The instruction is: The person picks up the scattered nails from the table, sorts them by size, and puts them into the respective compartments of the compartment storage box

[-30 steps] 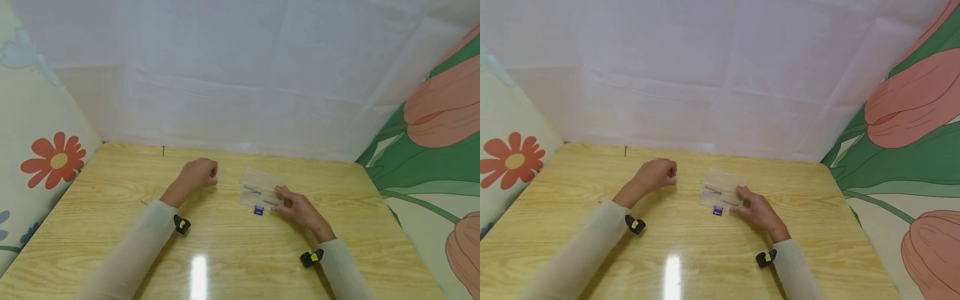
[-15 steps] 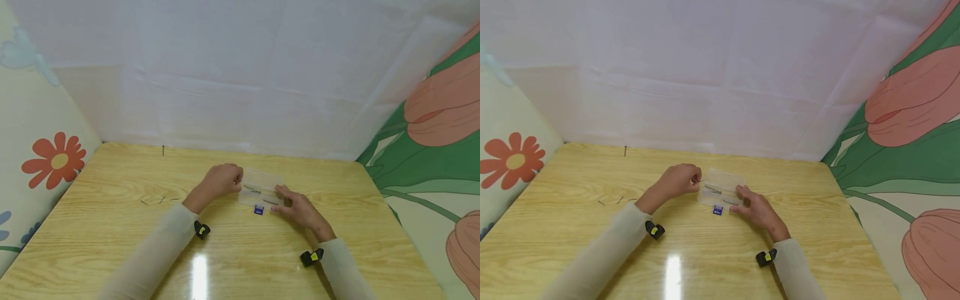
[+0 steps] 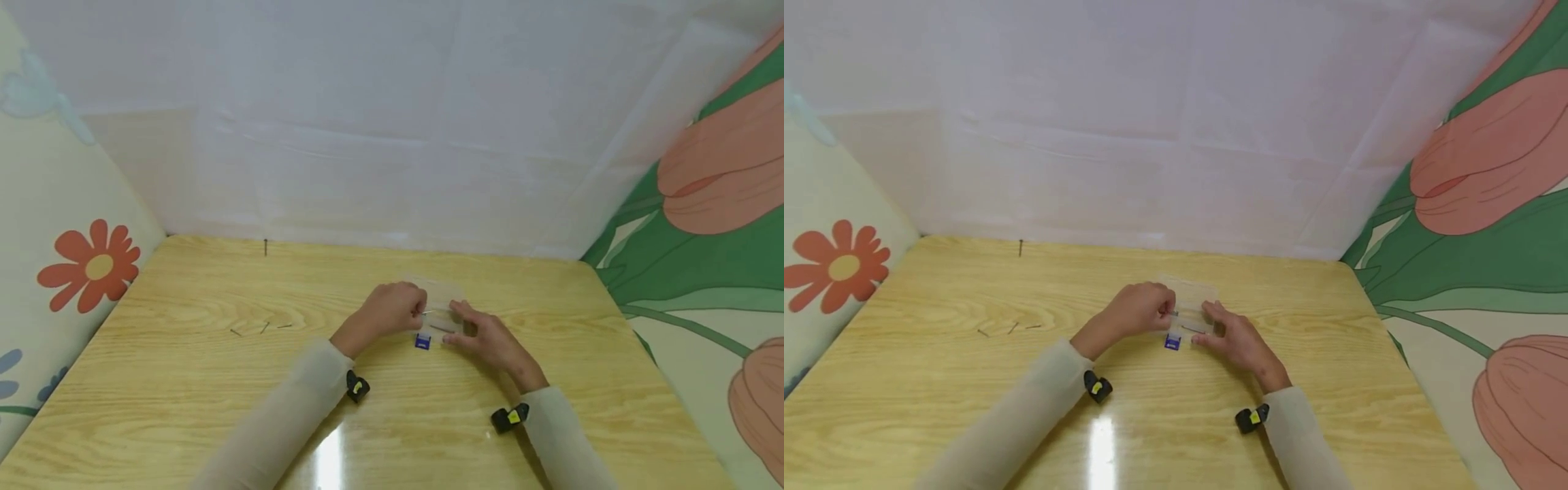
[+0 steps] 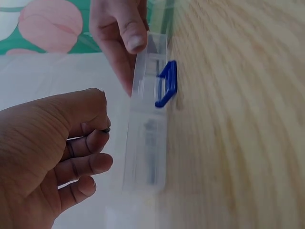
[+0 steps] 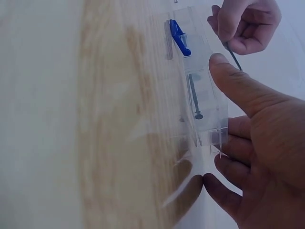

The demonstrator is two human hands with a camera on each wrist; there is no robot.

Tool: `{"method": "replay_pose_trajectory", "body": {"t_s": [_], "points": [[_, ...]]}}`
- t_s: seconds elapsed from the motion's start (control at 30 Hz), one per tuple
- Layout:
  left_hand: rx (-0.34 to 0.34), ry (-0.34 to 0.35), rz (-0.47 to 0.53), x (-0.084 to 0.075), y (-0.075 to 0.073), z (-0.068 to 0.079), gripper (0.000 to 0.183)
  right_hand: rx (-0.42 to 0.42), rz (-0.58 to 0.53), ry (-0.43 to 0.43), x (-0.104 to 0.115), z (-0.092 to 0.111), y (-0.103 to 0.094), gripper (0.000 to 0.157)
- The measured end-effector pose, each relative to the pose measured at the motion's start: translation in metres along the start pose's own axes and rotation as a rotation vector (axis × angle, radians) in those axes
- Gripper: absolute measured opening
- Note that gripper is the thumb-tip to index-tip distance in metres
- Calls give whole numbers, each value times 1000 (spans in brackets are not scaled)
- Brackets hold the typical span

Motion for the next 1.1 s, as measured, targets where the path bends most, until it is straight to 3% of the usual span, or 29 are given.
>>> {"method": "replay_pose_trajectory", "body": {"t_s": [0.4, 0.6, 1.1], "points": [[36, 14, 5, -19, 16, -10, 8, -2, -17, -8, 1, 0, 0, 78], [22, 23, 2, -23, 17, -9, 2, 5, -25, 0, 0, 1, 1, 77], [-41, 26, -48, -6, 0, 2, 10, -7, 8, 1, 1, -2, 3, 78]]}}
Point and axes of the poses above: each hand's wrist, its own z-axis away from the middle knuckle, its own y-axis out of the palm, x = y × z, the point moved 8 cm from there along -z, towards the middle knuckle, and after that the axes turned 15 degrees about -x, right-handed, at the moved point
